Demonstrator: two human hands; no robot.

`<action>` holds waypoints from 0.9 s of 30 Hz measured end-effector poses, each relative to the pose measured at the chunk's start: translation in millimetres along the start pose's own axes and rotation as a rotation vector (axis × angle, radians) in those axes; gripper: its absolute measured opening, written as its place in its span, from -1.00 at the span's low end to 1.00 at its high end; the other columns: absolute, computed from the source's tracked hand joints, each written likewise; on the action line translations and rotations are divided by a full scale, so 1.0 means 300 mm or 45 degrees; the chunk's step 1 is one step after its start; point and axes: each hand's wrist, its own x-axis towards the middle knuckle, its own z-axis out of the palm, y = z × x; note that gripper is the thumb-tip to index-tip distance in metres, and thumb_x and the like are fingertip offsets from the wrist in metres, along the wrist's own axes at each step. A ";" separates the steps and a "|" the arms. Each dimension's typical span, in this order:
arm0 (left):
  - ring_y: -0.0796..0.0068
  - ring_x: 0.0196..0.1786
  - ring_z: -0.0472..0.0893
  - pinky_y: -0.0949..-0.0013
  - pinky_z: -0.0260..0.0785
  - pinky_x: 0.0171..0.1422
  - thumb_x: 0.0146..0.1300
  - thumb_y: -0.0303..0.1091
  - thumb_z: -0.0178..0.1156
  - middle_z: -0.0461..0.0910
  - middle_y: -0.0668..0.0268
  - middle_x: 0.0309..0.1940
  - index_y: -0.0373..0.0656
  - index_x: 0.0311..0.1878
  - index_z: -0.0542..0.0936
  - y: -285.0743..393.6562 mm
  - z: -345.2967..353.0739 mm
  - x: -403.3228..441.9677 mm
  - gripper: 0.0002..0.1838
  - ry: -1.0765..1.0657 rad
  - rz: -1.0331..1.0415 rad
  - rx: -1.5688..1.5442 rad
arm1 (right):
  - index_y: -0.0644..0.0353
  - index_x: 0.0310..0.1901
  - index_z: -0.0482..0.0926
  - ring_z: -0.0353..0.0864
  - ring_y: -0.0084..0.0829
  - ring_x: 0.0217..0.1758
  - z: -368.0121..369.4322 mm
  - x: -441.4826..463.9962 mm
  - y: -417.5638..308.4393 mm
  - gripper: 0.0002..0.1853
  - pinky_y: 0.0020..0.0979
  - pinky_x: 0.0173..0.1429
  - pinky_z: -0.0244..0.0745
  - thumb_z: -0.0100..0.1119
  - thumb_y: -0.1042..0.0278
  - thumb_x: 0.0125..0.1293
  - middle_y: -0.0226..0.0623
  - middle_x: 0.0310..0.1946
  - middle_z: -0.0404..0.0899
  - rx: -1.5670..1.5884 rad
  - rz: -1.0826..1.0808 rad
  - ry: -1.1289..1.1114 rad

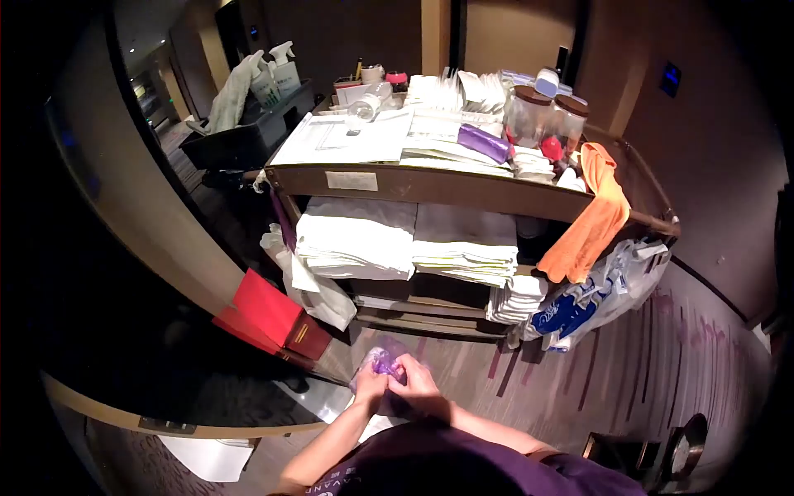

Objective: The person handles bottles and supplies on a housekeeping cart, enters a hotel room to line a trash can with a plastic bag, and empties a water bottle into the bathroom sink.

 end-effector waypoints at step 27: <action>0.57 -0.17 0.50 0.48 0.34 -0.02 0.34 -0.38 -0.06 0.55 0.35 -0.22 -0.28 -0.11 0.52 0.612 -0.342 0.066 -0.78 0.455 0.652 -0.498 | 0.23 -0.12 0.54 0.54 -0.48 -0.17 -0.214 1.016 -0.501 -0.79 -0.48 -0.09 0.43 0.17 0.37 0.24 -0.32 -0.24 0.55 -0.037 -0.681 -0.306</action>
